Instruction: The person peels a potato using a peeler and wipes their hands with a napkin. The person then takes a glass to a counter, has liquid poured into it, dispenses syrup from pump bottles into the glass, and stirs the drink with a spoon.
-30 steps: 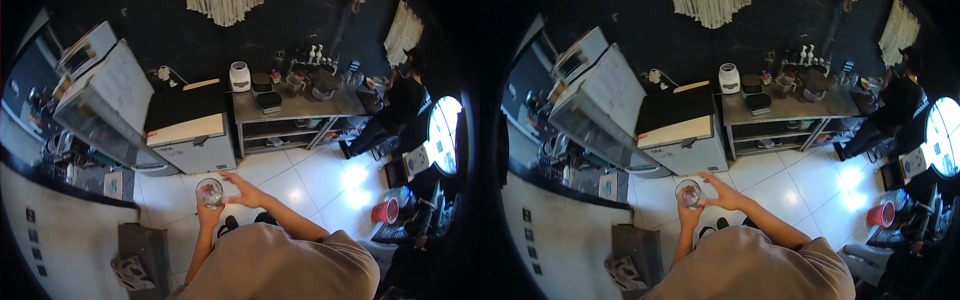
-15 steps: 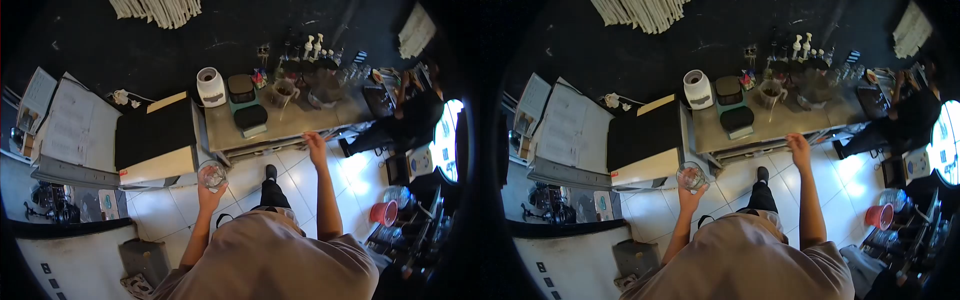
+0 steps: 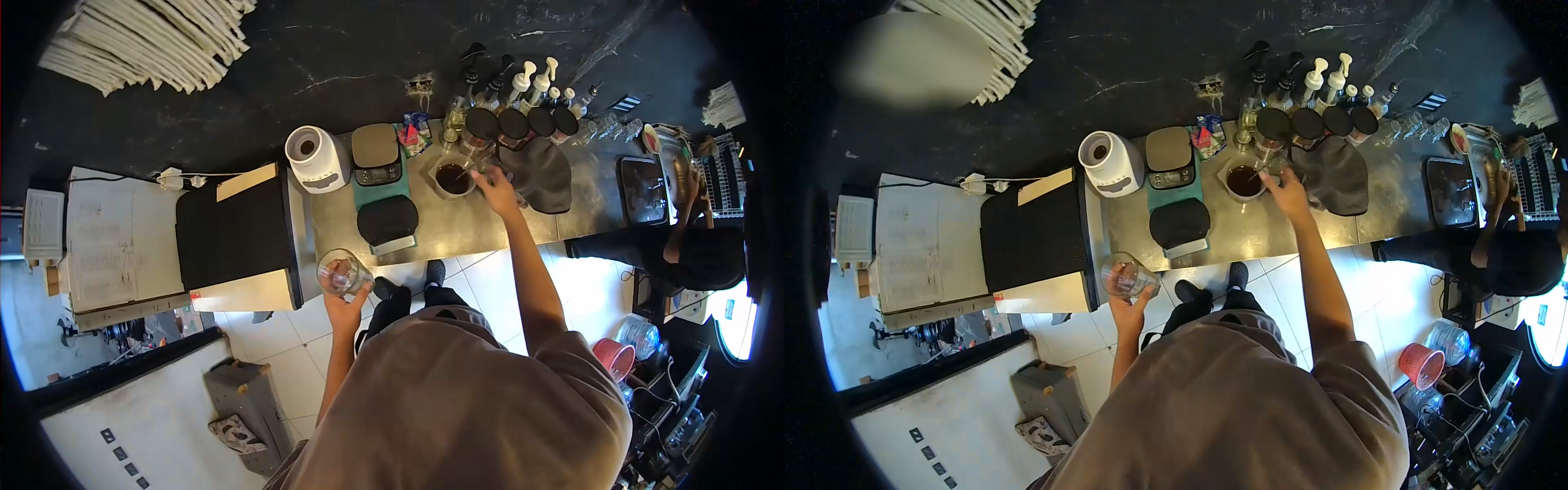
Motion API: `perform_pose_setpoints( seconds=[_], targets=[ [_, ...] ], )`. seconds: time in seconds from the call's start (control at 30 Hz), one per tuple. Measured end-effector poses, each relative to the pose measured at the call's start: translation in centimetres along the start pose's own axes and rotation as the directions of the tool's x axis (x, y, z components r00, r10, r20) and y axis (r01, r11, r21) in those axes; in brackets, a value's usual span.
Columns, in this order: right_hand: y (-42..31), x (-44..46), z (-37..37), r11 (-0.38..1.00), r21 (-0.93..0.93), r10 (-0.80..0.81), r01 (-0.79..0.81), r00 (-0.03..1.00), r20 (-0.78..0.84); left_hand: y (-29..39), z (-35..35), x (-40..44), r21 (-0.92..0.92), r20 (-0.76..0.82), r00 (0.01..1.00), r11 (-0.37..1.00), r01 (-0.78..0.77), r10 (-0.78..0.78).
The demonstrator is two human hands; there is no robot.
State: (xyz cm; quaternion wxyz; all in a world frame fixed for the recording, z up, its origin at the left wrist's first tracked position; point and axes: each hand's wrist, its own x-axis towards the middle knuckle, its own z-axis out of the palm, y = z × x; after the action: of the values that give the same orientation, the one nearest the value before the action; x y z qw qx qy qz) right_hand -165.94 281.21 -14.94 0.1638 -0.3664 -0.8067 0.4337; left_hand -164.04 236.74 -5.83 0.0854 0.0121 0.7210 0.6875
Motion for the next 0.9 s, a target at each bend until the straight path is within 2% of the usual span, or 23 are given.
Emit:
perform_pose_setpoints(
  seconds=[0.07, 0.13, 0.2, 0.23, 0.27, 0.33, 0.37, 0.43, 0.53, 0.6, 0.63, 0.73, 0.77, 0.87, 0.9],
  targets=[
    [-0.6, 1.5, 0.7, 0.999, 0.035, 0.032, -0.039, 0.981, 0.189, 0.2, 0.3, 0.9, 0.059, 0.01, 1.0, 0.998, -0.009, 0.008],
    [-1.2, 2.8, 0.4, 0.999, -0.022, 0.044, -0.04, 0.966, 0.256, 0.6, 1.0, 1.8, 0.076, 0.0, 1.0, 0.997, -0.007, 0.007],
    [-0.7, 4.3, 0.9, 0.972, -0.225, 0.025, 0.06, 0.933, 0.358, 1.0, 1.5, 2.7, 0.068, 0.031, 0.999, 0.997, 0.035, -0.037],
    [-0.6, 3.9, 1.3, 0.982, -0.157, -0.051, 0.107, 0.944, 0.326, 1.3, 1.7, 3.0, 0.14, 0.026, 0.999, 0.99, 0.024, -0.027],
    [-0.3, 3.9, 1.8, 0.982, -0.157, -0.051, 0.109, 0.941, 0.335, 1.2, 1.9, 3.2, 0.142, 0.017, 0.999, 0.989, 0.029, -0.032],
    [0.9, 3.7, 2.9, 0.972, -0.089, -0.185, 0.216, 0.944, 0.272, 0.9, 2.1, 3.3, 0.144, 0.024, 0.999, 0.989, 0.044, -0.048],
    [1.4, 3.7, 3.0, 0.972, -0.087, -0.188, 0.219, 0.944, 0.272, 0.8, 2.4, 3.5, 0.129, 0.021, 0.999, 0.991, 0.032, -0.035],
    [1.1, 2.9, 3.1, 0.995, 0.076, -0.084, 0.067, 0.962, 0.258, 0.7, 2.6, 3.7, 0.139, 0.014, 0.999, 0.989, 0.046, -0.049],
    [1.3, 3.2, 3.4, 0.982, 0.156, -0.146, 0.108, 0.956, 0.255, -1.3, 2.7, 4.3, 0.102, 0.031, 0.999, 0.994, 0.03, -0.034],
    [0.9, 3.6, 2.9, 0.973, 0.2, -0.166, 0.114, 0.95, 0.266, -2.0, 3.0, 5.5, 0.177, 0.099, 0.995, 0.983, -0.038, 0.021],
    [-0.3, 3.6, 2.3, 0.963, 0.245, -0.178, 0.11, 0.944, 0.277, 0.1, 4.0, 6.0, 0.288, 0.105, 0.994, 0.956, -0.059, 0.03],
    [-7.8, 2.7, -2.3, 0.951, 0.255, -0.25, 0.176, 0.923, 0.293, -0.5, 5.2, 8.1, 0.153, 0.136, 0.987, 0.982, -0.106, 0.085],
    [-10.0, 2.6, -3.4, 0.94, 0.261, -0.293, 0.218, 0.909, 0.297, 1.0, 5.8, 8.7, 0.287, 0.138, 0.984, 0.947, -0.146, 0.11],
    [-17.4, 1.6, -6.8, 0.924, 0.223, -0.372, 0.31, 0.862, 0.343, 1.1, 7.3, 10.6, 0.15, 0.171, 0.972, 0.971, -0.185, 0.159],
    [-19.7, 1.3, -8.1, 0.927, 0.125, -0.375, 0.355, 0.85, 0.371, 2.0, 7.6, 11.0, 0.215, 0.187, 0.967, 0.954, -0.21, 0.171]
  ],
)
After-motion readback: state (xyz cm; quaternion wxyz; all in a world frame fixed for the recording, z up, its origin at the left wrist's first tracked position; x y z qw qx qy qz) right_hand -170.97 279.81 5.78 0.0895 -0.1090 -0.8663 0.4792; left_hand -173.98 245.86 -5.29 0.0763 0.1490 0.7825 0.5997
